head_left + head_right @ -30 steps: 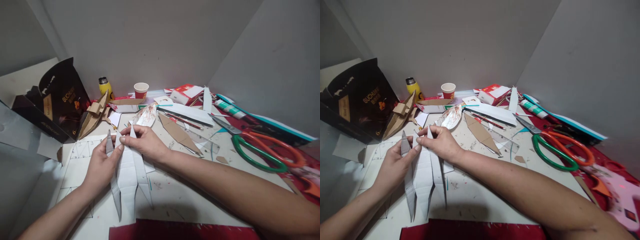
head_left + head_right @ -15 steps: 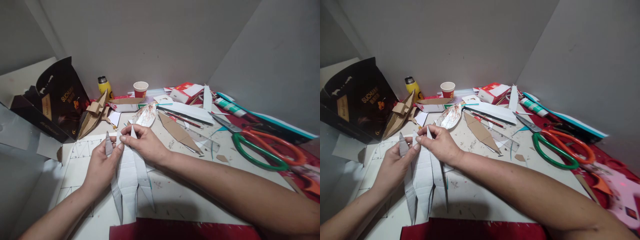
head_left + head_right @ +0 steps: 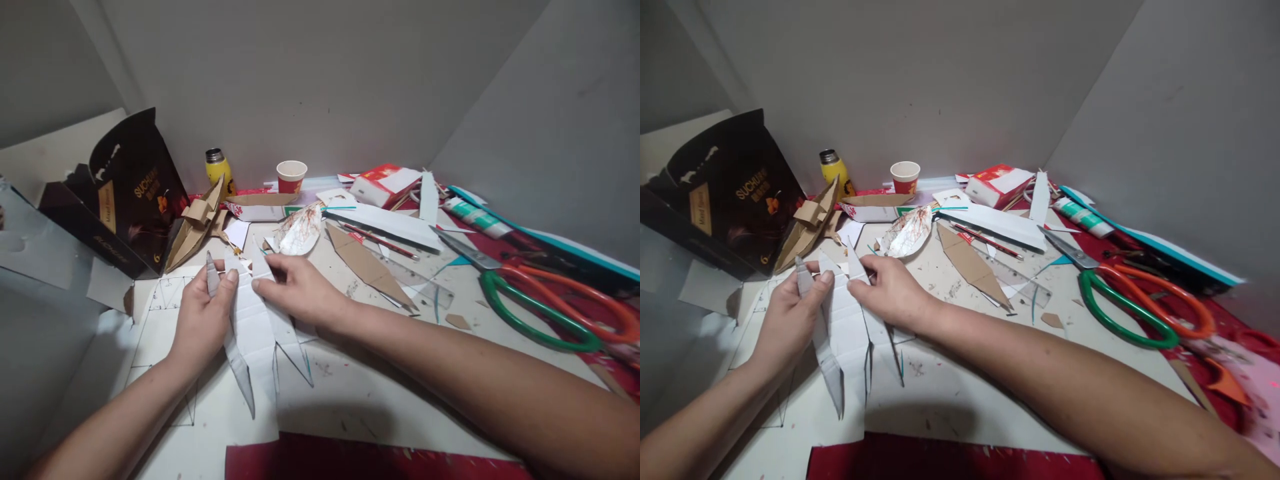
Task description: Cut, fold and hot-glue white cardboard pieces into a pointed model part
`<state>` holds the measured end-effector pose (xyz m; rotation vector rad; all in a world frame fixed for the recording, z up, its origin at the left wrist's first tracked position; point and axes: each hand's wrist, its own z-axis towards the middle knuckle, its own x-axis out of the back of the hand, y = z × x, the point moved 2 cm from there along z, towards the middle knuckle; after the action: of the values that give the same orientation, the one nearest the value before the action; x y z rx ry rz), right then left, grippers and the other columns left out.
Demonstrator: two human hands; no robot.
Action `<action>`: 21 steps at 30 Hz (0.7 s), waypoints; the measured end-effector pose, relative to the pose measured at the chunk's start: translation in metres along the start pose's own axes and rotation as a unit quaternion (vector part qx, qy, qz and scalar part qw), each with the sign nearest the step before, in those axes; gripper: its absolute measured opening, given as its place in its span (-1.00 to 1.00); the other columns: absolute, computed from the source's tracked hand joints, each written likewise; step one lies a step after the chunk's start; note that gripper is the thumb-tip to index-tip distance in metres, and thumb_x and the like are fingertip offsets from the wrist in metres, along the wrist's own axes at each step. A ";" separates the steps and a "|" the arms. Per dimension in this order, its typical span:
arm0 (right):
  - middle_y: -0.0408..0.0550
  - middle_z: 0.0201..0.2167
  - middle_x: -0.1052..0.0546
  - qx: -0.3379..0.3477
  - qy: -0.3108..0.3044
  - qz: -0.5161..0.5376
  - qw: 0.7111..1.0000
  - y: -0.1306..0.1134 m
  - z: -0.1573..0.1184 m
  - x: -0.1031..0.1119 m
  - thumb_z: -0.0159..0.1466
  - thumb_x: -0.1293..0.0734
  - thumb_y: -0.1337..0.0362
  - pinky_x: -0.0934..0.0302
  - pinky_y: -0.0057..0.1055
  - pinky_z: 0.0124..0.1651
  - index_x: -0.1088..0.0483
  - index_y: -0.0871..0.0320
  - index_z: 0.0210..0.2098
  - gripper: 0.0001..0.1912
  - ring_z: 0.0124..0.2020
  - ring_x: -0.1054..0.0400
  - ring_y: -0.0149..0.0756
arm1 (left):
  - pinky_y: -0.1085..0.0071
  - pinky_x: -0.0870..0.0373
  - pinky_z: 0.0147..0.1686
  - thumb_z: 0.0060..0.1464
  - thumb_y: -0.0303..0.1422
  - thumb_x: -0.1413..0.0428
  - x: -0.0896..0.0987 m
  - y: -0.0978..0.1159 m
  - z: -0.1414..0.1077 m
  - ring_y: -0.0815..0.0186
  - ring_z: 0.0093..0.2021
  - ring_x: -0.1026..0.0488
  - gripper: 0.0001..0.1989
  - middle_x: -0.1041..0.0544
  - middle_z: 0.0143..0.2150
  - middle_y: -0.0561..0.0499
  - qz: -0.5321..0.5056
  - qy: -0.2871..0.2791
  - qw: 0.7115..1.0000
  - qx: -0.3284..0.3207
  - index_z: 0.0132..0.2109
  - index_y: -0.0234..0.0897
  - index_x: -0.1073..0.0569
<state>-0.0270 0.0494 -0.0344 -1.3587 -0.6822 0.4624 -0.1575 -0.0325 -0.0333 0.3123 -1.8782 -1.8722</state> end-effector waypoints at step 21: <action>-0.07 -0.46 -0.51 0.053 -0.030 -0.178 0.982 0.001 -0.001 -0.004 0.14 -0.24 0.48 -0.14 -0.42 -0.36 -0.46 0.26 -0.35 -0.83 -0.45 -0.28 -0.35 | 0.44 -0.32 -0.31 0.16 -0.23 -0.09 -0.004 0.001 -0.002 0.27 -0.32 -0.44 -0.82 -0.51 -0.37 0.06 0.104 0.023 0.991 -0.076 -0.26 -0.23 -0.47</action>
<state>-0.0288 0.0461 -0.0361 -1.0971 -0.9175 0.2484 -0.1534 -0.0323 -0.0333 0.1025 -1.6574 -1.8369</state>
